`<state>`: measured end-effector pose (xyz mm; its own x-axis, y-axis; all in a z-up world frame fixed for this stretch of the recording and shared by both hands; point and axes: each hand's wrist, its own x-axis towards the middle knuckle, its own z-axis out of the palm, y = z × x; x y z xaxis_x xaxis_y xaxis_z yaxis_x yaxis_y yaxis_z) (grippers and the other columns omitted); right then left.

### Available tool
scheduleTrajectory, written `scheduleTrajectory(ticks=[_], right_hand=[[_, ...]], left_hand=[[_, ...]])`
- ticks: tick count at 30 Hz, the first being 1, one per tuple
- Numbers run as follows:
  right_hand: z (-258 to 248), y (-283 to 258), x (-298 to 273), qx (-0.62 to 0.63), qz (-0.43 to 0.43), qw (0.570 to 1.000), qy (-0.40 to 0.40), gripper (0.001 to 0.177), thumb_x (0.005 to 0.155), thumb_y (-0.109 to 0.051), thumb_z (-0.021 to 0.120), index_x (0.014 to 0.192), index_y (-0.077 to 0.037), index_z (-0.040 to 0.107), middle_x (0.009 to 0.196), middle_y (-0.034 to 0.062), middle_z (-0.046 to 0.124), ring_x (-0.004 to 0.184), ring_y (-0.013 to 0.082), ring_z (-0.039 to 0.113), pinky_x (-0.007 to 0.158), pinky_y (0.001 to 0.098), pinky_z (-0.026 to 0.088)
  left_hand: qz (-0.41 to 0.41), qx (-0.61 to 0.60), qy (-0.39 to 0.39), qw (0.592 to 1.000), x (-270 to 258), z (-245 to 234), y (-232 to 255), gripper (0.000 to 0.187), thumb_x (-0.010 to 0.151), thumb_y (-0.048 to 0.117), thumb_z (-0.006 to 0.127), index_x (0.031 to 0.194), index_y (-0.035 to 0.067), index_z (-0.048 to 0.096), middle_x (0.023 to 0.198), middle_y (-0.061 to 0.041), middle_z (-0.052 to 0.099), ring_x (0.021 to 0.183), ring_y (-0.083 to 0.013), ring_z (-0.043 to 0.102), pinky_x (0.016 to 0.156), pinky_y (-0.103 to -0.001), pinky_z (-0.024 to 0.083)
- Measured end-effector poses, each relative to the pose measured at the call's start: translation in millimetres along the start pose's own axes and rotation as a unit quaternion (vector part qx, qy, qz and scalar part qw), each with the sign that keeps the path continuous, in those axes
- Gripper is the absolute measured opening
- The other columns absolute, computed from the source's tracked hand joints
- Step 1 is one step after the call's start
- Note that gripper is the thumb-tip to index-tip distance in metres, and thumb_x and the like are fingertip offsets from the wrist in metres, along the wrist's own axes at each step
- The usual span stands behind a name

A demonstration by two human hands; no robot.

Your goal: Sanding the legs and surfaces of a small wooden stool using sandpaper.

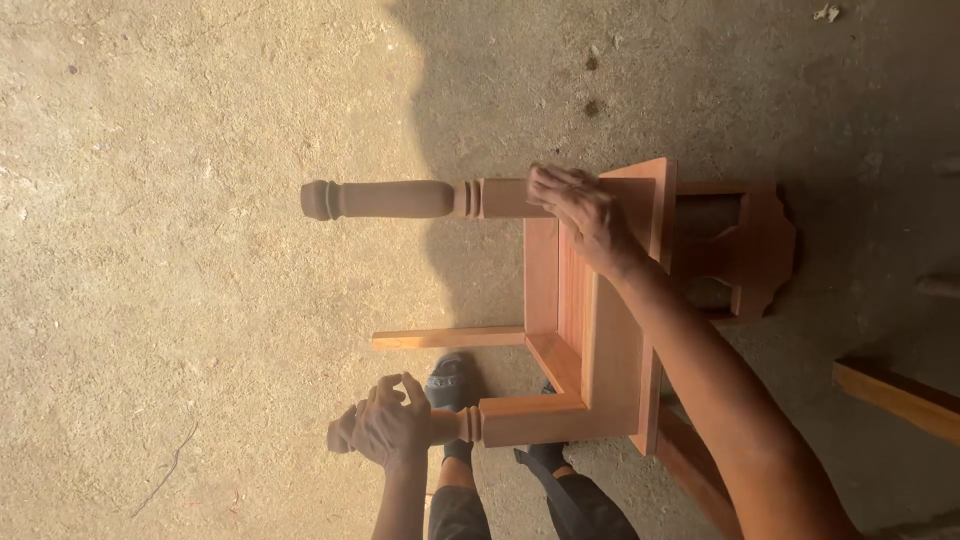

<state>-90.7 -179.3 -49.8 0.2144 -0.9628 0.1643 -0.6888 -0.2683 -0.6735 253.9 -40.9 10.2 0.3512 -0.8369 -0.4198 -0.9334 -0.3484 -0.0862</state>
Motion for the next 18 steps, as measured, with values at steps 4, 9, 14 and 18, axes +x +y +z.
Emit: scheduleTrajectory(ticks=[4,9,14,18], right_hand=[[16,-6,8,-0.012,0.065,0.998,0.013,0.025,0.104,0.003,0.064,0.127,-0.007,0.068,0.145,0.0102,0.063,0.143,0.0266,0.056,0.123,0.0379,0.048],[13,-38,54,0.077,0.0,0.996,-0.054,0.035,0.094,0.005,0.063,0.128,-0.002,0.067,0.142,0.0161,0.063,0.134,0.0276,0.058,0.116,0.0397,0.048],[7,-6,11,0.002,0.013,1.0,0.005,0.024,0.101,0.003,0.064,0.123,-0.003,0.069,0.141,0.0142,0.064,0.137,0.0282,0.058,0.118,0.0383,0.05],[43,-32,60,0.001,-0.048,0.998,0.028,0.022,0.098,0.002,0.066,0.118,-0.003,0.072,0.136,0.0146,0.066,0.13,0.0288,0.062,0.115,0.0406,0.049]], left_hand=[[-0.011,0.0,-0.01,1.0,2,16,-9,0.031,0.095,0.043,0.058,0.086,0.022,0.079,0.078,0.003,0.078,0.071,-0.0151,0.071,0.097,-0.033,0.04],[0.004,-0.001,0.0,1.0,2,24,-14,0.03,0.094,0.044,0.06,0.089,0.022,0.079,0.078,0.002,0.078,0.075,-0.0155,0.072,0.09,-0.03,0.043],[-0.006,-0.003,-0.004,1.0,3,22,-12,0.03,0.093,0.043,0.059,0.09,0.022,0.079,0.08,0.003,0.079,0.076,-0.0153,0.072,0.097,-0.032,0.042],[-0.008,-0.009,-0.005,1.0,5,24,-7,0.031,0.097,0.044,0.058,0.092,0.022,0.079,0.082,0.002,0.079,0.078,-0.0153,0.072,0.097,-0.029,0.042]])
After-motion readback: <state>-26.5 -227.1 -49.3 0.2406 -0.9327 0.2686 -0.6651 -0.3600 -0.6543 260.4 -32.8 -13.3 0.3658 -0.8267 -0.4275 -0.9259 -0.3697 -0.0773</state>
